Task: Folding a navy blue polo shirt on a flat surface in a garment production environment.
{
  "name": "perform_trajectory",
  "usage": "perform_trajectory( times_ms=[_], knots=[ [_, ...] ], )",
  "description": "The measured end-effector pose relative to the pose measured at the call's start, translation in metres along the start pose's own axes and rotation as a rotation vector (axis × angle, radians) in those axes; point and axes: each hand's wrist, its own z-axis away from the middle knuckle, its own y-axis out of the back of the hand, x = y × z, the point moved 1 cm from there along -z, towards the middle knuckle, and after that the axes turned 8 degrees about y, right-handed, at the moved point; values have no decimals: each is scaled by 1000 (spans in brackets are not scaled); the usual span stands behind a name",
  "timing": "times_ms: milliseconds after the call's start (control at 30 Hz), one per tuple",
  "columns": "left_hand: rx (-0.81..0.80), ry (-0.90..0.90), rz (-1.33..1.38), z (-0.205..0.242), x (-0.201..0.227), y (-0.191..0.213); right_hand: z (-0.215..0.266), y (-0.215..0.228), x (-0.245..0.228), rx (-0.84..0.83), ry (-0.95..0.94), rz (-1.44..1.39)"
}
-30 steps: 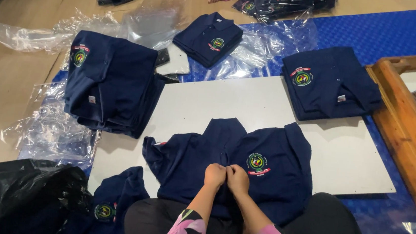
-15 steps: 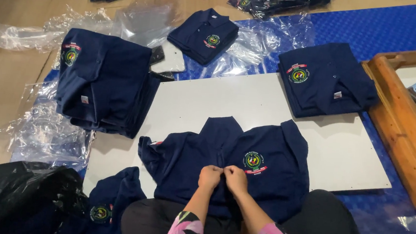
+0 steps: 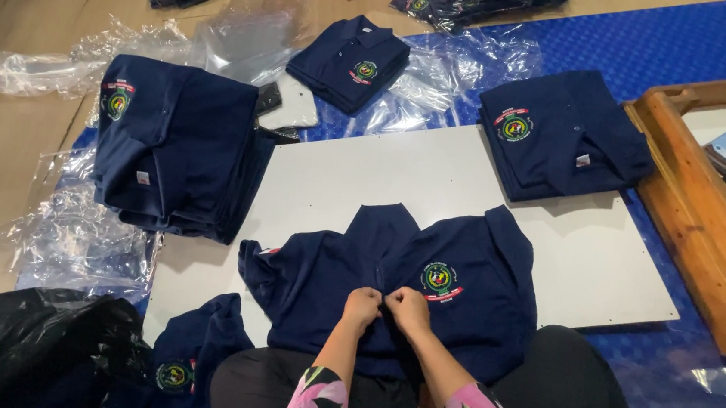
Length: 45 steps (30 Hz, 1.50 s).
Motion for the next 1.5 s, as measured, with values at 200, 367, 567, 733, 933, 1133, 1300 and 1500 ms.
perform_trajectory(
  times_ms=[200,367,567,733,933,1133,1300,1500],
  knots=[
    [-31,-53,16,23,14,11,15,9,-25,-18,-28,94],
    [52,-99,-65,20,15,4,12,-2,-13,23,-1,194],
    [94,-58,-51,1,3,-4,15,-9,-7,92,89,233],
    [124,-61,63,-7,-5,-6,11,-13,-2,60,77,225],
    [73,-35,-14,-22,-16,-4,17,-26,-1,264,335,392],
    [28,-67,-5,-5,-8,-2,15,-36,8,352,469,440],
    [-2,-20,74,14,6,0,-4,-42,30,181,259,127],
    [-13,-27,74,-29,-26,-7,-24,-30,27,-100,58,166]
  ],
)
